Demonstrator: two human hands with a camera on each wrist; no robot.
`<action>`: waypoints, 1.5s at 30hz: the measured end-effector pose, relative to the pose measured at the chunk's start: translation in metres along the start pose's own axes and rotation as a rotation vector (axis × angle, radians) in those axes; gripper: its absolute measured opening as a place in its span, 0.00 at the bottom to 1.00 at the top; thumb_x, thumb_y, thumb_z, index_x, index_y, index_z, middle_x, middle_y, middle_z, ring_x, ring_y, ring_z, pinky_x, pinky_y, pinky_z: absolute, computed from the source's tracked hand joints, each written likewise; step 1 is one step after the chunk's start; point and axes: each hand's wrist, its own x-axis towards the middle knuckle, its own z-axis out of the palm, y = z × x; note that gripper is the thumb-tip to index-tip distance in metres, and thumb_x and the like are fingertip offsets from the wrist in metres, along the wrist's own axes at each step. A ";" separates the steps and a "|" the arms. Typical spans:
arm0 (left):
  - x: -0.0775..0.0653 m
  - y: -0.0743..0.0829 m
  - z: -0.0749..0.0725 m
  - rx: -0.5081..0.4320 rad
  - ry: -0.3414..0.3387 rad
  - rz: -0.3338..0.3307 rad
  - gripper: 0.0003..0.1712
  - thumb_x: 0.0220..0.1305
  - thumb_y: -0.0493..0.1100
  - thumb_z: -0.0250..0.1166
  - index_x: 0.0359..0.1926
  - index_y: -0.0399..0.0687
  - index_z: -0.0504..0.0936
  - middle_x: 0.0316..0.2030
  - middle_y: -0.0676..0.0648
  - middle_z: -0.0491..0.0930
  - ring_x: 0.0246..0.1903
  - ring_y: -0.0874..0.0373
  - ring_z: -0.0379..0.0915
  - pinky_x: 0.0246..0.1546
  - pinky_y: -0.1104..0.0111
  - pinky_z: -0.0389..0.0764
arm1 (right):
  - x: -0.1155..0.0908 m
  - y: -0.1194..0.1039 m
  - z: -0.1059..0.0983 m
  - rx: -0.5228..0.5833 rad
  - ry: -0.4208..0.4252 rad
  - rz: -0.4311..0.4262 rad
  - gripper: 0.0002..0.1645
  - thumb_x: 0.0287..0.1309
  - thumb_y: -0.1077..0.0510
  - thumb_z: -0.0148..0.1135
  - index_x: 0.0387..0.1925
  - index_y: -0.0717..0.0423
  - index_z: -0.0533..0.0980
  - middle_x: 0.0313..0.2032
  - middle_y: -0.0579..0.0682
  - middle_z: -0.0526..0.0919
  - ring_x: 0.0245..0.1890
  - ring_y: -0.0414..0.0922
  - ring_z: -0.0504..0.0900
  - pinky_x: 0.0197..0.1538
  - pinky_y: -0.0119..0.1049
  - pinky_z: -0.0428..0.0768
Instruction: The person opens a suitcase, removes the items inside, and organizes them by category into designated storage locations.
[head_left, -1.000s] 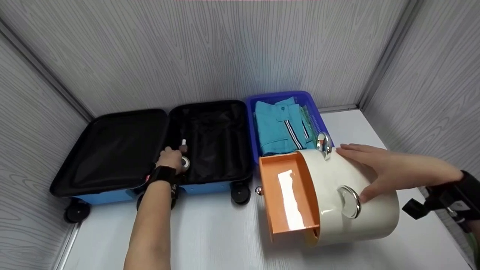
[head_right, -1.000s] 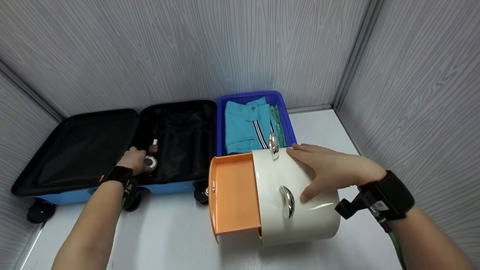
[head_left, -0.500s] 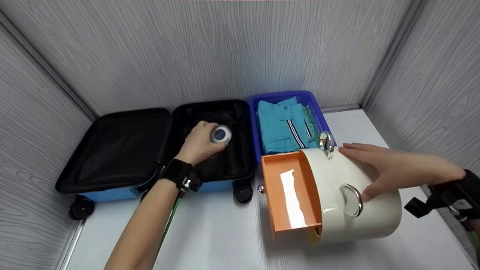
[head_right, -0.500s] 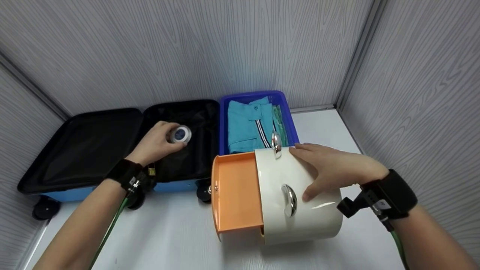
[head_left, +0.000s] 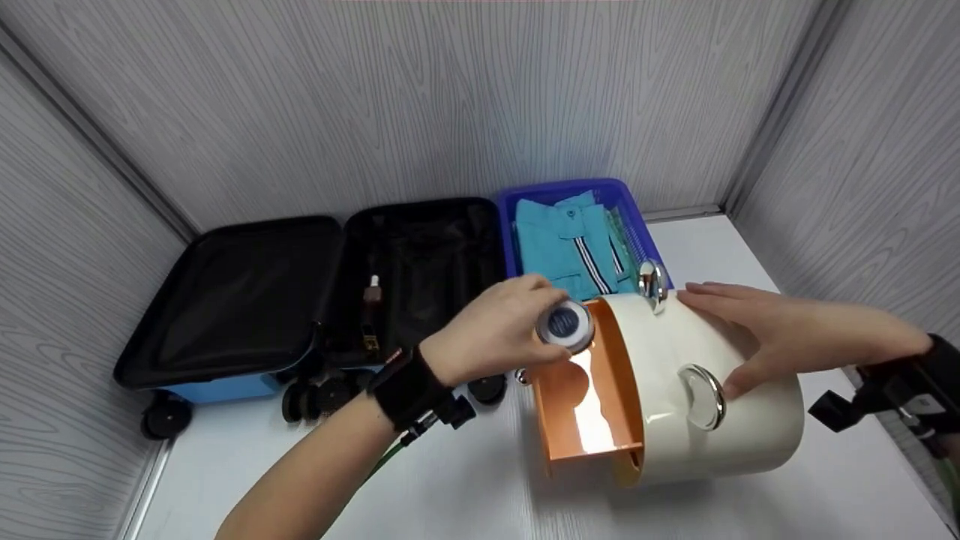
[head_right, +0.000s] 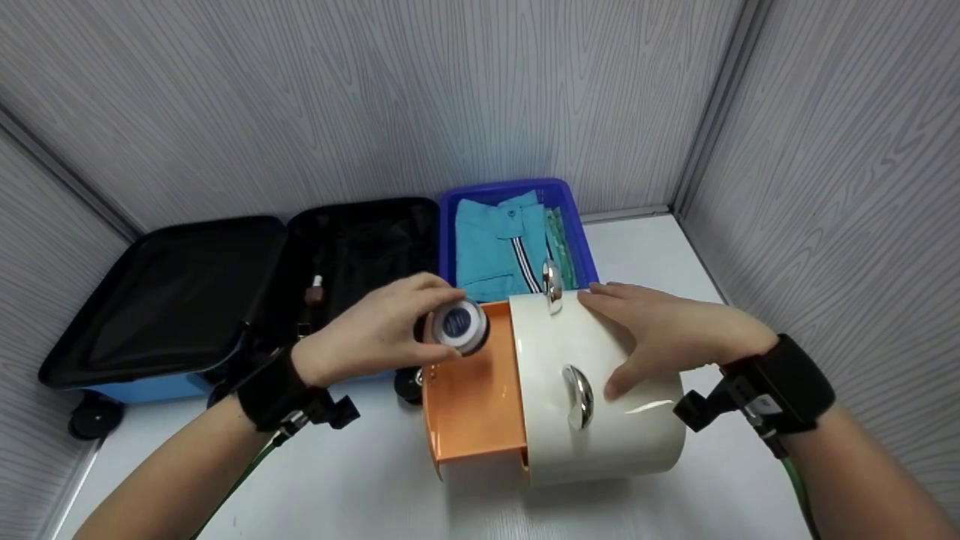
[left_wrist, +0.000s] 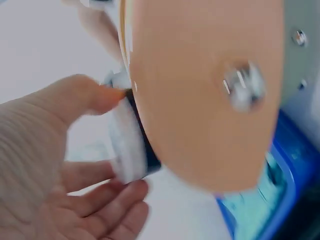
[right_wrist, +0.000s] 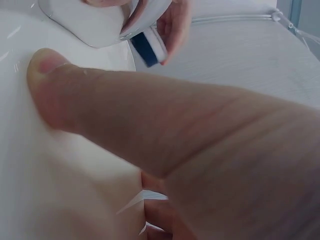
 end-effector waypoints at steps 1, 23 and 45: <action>0.001 0.006 0.002 0.034 -0.030 0.021 0.34 0.59 0.55 0.75 0.62 0.47 0.80 0.49 0.51 0.77 0.45 0.61 0.72 0.47 0.69 0.76 | 0.000 0.000 0.000 0.000 0.000 0.000 0.73 0.39 0.31 0.81 0.82 0.41 0.52 0.80 0.56 0.51 0.77 0.64 0.48 0.69 0.72 0.54; 0.015 0.033 0.032 0.312 -0.252 0.136 0.16 0.67 0.57 0.68 0.40 0.50 0.85 0.34 0.52 0.78 0.32 0.60 0.73 0.31 0.65 0.70 | 0.000 0.001 0.000 -0.003 0.010 -0.031 0.72 0.39 0.32 0.81 0.81 0.41 0.53 0.80 0.52 0.52 0.78 0.60 0.48 0.71 0.68 0.54; -0.061 -0.027 0.036 -0.218 0.331 -0.061 0.10 0.69 0.42 0.66 0.49 0.53 0.81 0.48 0.56 0.78 0.49 0.61 0.74 0.53 0.66 0.77 | 0.002 0.002 0.001 -0.030 0.016 -0.052 0.73 0.38 0.31 0.81 0.82 0.43 0.53 0.80 0.56 0.51 0.78 0.62 0.49 0.71 0.67 0.55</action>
